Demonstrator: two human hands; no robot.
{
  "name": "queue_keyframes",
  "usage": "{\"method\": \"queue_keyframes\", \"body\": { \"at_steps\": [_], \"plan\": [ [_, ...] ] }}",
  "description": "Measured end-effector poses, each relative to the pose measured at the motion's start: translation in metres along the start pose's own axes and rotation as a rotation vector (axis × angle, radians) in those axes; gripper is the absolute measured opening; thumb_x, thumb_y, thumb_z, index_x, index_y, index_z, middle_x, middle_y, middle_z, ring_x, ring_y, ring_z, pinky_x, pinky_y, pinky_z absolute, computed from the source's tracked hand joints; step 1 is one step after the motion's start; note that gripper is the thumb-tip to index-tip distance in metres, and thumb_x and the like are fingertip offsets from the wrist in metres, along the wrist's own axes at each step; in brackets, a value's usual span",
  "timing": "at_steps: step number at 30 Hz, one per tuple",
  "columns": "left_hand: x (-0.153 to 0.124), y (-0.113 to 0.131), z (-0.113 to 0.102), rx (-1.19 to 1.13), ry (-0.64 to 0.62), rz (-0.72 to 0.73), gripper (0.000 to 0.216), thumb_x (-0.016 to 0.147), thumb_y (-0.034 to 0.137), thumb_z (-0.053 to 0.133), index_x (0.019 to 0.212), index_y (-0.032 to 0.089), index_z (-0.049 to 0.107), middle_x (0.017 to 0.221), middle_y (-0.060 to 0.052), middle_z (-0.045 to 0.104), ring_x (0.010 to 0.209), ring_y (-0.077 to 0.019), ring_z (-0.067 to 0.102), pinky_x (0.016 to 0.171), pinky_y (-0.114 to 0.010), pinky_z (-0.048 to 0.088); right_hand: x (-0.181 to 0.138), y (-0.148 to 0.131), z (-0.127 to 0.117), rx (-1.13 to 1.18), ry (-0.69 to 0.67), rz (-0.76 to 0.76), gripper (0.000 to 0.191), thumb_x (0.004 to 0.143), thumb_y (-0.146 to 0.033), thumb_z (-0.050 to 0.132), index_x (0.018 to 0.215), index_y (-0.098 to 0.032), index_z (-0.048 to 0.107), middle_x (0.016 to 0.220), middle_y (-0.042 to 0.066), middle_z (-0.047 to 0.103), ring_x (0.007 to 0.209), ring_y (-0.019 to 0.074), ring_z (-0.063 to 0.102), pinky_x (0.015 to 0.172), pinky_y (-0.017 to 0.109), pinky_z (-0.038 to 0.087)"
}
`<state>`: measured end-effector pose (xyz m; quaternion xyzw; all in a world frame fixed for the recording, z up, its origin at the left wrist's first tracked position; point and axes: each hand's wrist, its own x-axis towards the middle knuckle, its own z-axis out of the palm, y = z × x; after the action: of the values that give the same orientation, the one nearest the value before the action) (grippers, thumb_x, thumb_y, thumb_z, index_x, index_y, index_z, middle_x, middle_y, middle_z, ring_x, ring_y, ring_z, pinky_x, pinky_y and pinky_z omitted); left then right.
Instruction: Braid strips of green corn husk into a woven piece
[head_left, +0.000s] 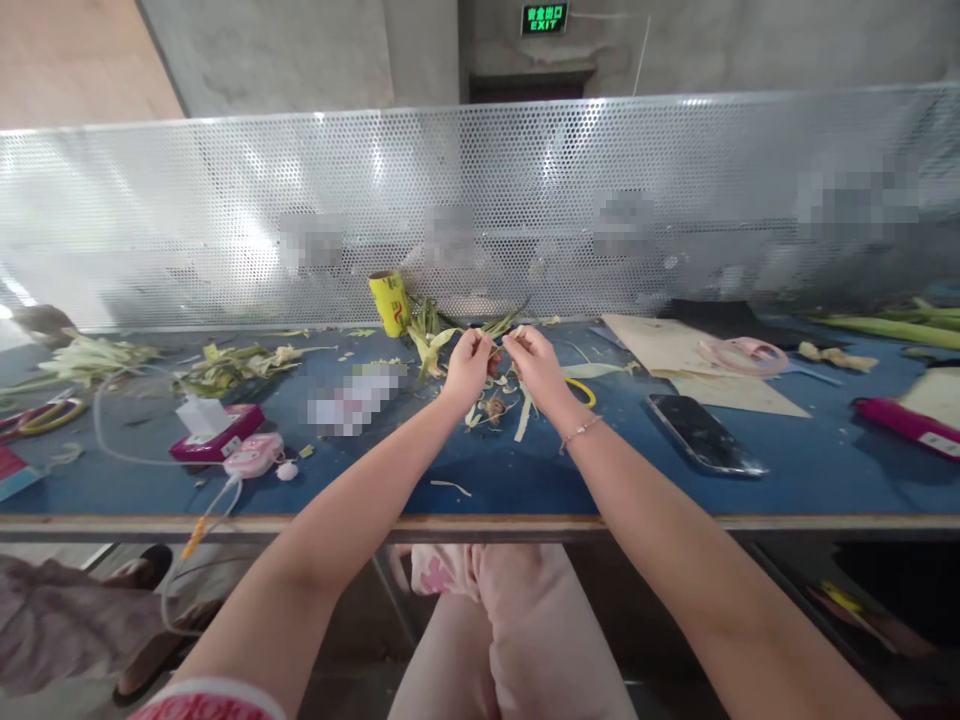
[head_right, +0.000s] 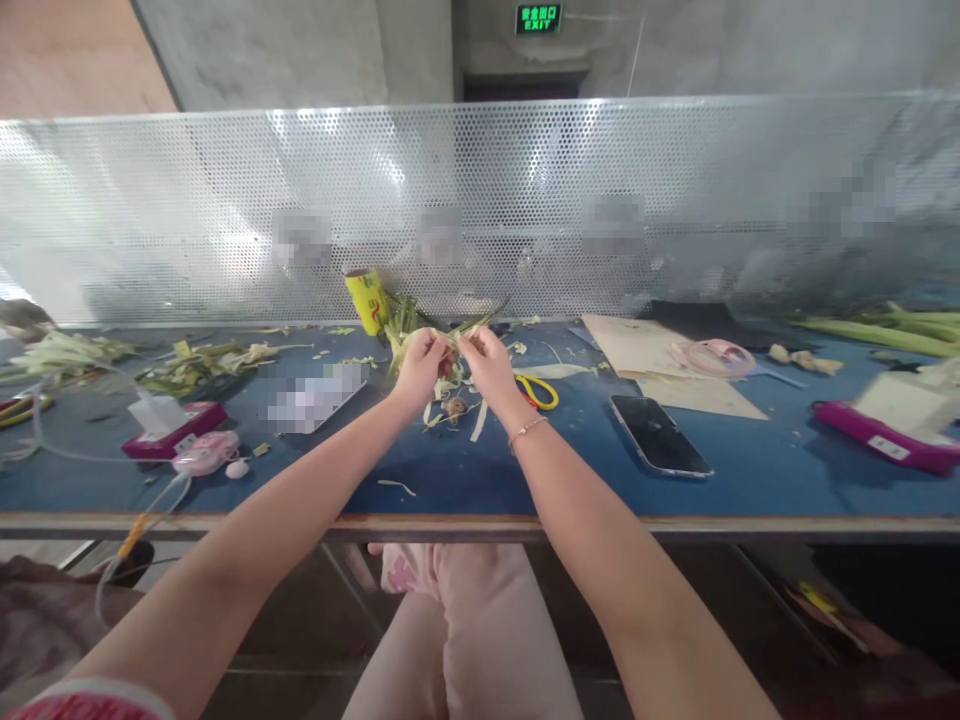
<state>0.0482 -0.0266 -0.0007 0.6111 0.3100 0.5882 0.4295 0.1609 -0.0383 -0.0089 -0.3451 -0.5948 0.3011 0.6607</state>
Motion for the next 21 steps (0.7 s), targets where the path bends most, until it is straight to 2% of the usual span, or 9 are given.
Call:
{"method": "queue_keyframes", "body": {
  "at_steps": [3,6,12,17,21],
  "plan": [
    [0.0,-0.001,0.0,0.057,-0.031,0.076,0.026,0.085,0.031,0.055,0.067,0.019,0.041,0.054,0.006,0.05,0.049,-0.0058,0.049,0.053,-0.02,0.04,-0.002,0.0,0.001,-0.105,-0.004,-0.072,0.02,0.081,-0.038,0.054,0.071,-0.021,0.048,0.063,-0.002,0.051,0.059,0.0127,0.049,0.058,0.027,0.039],
    [-0.001,0.002,0.0,0.088,-0.056,0.085,0.026,0.081,0.028,0.061,0.065,0.018,0.042,0.054,0.005,0.052,0.052,-0.0065,0.051,0.056,-0.021,0.041,-0.004,-0.002,-0.001,-0.231,0.04,-0.121,0.017,0.081,-0.033,0.052,0.07,-0.02,0.049,0.066,0.0,0.056,0.065,0.0147,0.052,0.063,0.028,0.04],
    [0.001,0.005,-0.002,0.065,-0.039,0.062,0.02,0.082,0.015,0.056,0.066,0.017,0.045,0.056,0.006,0.052,0.049,-0.0053,0.049,0.055,-0.021,0.04,-0.002,-0.007,-0.009,-0.324,0.066,-0.108,0.02,0.079,-0.031,0.054,0.064,-0.02,0.047,0.057,-0.002,0.048,0.057,0.0127,0.043,0.059,0.028,0.034],
    [0.003,0.002,-0.005,0.084,-0.021,0.087,0.019,0.083,0.014,0.055,0.067,0.017,0.045,0.058,0.006,0.052,0.049,-0.0049,0.049,0.054,-0.021,0.039,-0.002,-0.01,-0.009,-0.326,-0.053,-0.058,0.01,0.073,-0.02,0.051,0.064,-0.019,0.048,0.057,-0.003,0.045,0.055,0.0111,0.039,0.056,0.027,0.03],
    [0.003,0.003,-0.006,0.067,-0.069,0.079,0.019,0.084,0.011,0.051,0.068,0.017,0.043,0.056,0.007,0.05,0.047,-0.0038,0.047,0.051,-0.019,0.037,-0.001,-0.009,-0.01,-0.301,-0.09,-0.044,0.011,0.074,-0.025,0.052,0.065,-0.019,0.048,0.056,-0.004,0.043,0.054,0.0106,0.038,0.054,0.026,0.027]
  ]
}}
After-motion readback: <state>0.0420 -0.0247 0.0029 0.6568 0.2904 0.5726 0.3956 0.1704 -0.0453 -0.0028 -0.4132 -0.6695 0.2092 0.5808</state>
